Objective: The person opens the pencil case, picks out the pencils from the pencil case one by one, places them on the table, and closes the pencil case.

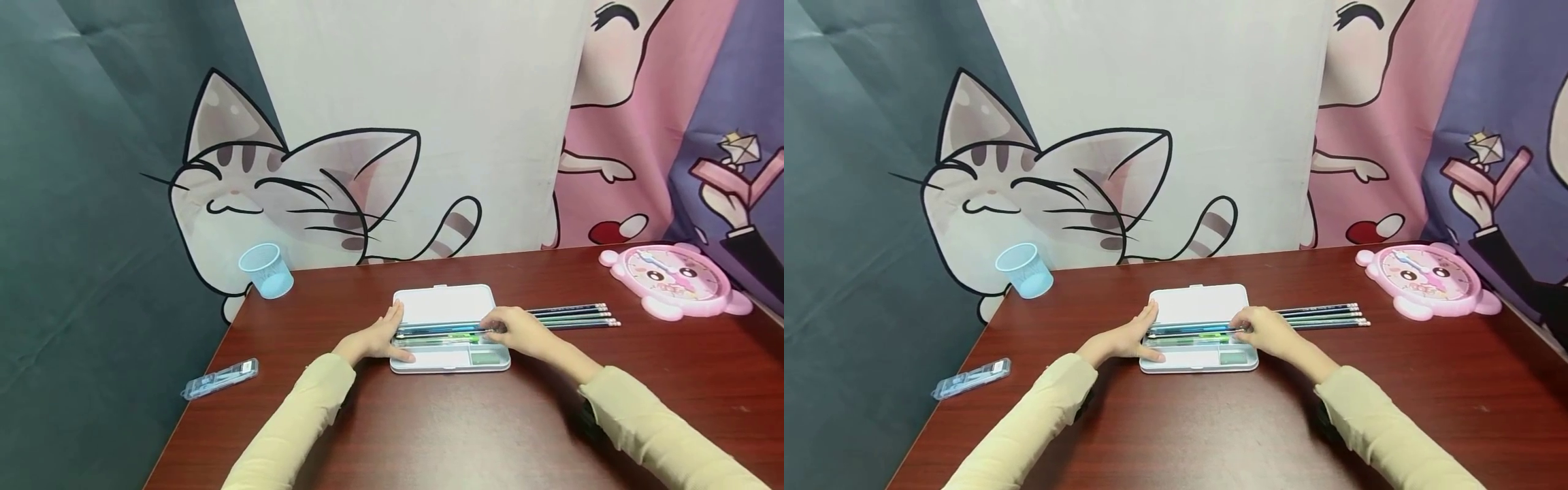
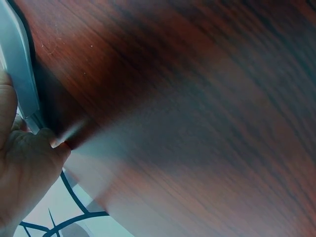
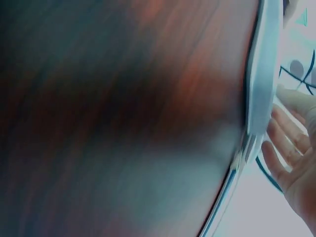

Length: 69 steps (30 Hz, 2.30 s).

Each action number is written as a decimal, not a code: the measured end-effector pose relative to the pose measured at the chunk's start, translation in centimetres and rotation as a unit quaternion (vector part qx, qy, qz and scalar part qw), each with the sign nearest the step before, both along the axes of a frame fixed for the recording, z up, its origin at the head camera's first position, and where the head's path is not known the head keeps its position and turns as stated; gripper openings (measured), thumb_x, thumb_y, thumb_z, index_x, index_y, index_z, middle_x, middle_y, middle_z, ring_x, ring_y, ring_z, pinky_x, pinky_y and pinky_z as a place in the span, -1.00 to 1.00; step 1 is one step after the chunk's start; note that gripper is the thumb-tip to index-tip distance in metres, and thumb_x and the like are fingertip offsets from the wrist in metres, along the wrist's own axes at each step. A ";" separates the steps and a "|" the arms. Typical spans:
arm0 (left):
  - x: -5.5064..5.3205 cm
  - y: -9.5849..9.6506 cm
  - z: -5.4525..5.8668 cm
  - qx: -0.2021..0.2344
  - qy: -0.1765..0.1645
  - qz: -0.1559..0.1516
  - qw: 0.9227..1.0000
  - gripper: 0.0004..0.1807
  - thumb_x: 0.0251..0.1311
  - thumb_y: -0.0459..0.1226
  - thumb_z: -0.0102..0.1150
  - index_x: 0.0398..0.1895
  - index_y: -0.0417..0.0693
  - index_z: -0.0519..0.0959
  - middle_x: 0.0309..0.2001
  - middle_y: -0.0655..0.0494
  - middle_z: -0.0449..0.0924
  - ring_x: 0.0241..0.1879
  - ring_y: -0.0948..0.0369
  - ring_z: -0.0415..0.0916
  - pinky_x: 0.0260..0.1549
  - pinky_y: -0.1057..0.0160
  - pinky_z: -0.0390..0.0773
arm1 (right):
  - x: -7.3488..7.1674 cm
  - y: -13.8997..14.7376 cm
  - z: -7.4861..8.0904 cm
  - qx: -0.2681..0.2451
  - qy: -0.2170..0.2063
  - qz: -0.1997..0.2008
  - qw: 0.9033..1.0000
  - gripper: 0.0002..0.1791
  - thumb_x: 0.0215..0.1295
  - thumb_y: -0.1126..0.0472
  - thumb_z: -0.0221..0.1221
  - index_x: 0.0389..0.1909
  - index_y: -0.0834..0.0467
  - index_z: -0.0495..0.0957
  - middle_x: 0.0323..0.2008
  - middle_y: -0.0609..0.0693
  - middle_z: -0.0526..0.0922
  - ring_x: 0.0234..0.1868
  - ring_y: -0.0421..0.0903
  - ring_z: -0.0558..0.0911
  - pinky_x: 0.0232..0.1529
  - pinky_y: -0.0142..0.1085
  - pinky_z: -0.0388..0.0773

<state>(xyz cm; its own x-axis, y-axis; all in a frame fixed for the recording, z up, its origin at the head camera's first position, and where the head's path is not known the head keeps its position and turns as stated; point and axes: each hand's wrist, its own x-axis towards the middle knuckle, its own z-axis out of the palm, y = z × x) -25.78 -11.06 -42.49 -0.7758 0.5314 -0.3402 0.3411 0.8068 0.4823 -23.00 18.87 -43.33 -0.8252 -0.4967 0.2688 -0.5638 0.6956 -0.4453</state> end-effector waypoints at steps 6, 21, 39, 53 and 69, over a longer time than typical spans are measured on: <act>0.0 0.1 0.0 -0.001 0.001 -0.002 1.000 0.21 -0.03 0.04 0.29 0.42 -0.22 -0.36 0.45 -0.10 -0.50 0.45 0.04 -0.42 0.38 0.01 -0.17 | 0.0 -1.0 -0.2 0.084 0.083 0.012 0.993 -0.87 -0.06 0.29 0.34 -0.41 0.11 0.67 -0.43 -0.09 0.65 -0.39 -0.17 0.60 -0.40 -0.32 0.52; 0.1 -0.1 0.1 0.003 0.003 0.000 1.000 0.21 -0.03 0.03 0.29 0.42 -0.23 -0.36 0.45 -0.10 -0.49 0.45 0.05 -0.43 0.38 0.01 -0.17 | -0.2 3.6 0.5 -0.060 0.169 0.042 0.983 -0.75 -0.16 0.57 0.28 -0.45 0.24 0.54 -0.47 -0.03 0.53 -0.45 -0.19 0.51 -0.42 -0.37 0.49; 0.2 -0.2 0.4 0.002 -0.003 -0.002 1.000 0.21 -0.02 0.02 0.29 0.42 -0.23 -0.36 0.45 -0.10 -0.49 0.45 0.05 -0.44 0.39 0.01 -0.18 | 2.1 16.4 -1.0 -0.066 0.176 -0.016 0.982 -0.71 -0.24 0.58 0.30 -0.45 0.26 0.52 -0.51 -0.08 0.51 -0.41 -0.51 0.40 -0.31 -0.76 0.30; 0.1 0.1 0.1 0.001 0.001 -0.006 1.000 0.20 -0.02 0.02 0.29 0.42 -0.22 -0.35 0.45 -0.10 -0.48 0.45 0.04 -0.40 0.38 0.01 -0.16 | 2.3 17.5 -2.2 -0.023 0.177 -0.068 0.982 -0.63 -0.44 0.59 0.36 -0.53 0.18 0.56 -0.53 -0.04 0.50 -0.47 -0.40 0.37 -0.38 -0.71 0.27; 0.1 -0.3 0.1 0.005 0.009 -0.006 1.000 0.20 -0.01 0.02 0.28 0.41 -0.25 -0.35 0.45 -0.12 -0.48 0.45 0.04 -0.42 0.38 0.01 -0.15 | 0.0 5.5 -0.6 -0.051 0.105 -0.040 0.992 -0.79 -0.04 0.35 0.31 -0.31 0.20 0.60 -0.33 0.02 0.58 -0.23 -0.06 0.54 -0.15 -0.23 0.44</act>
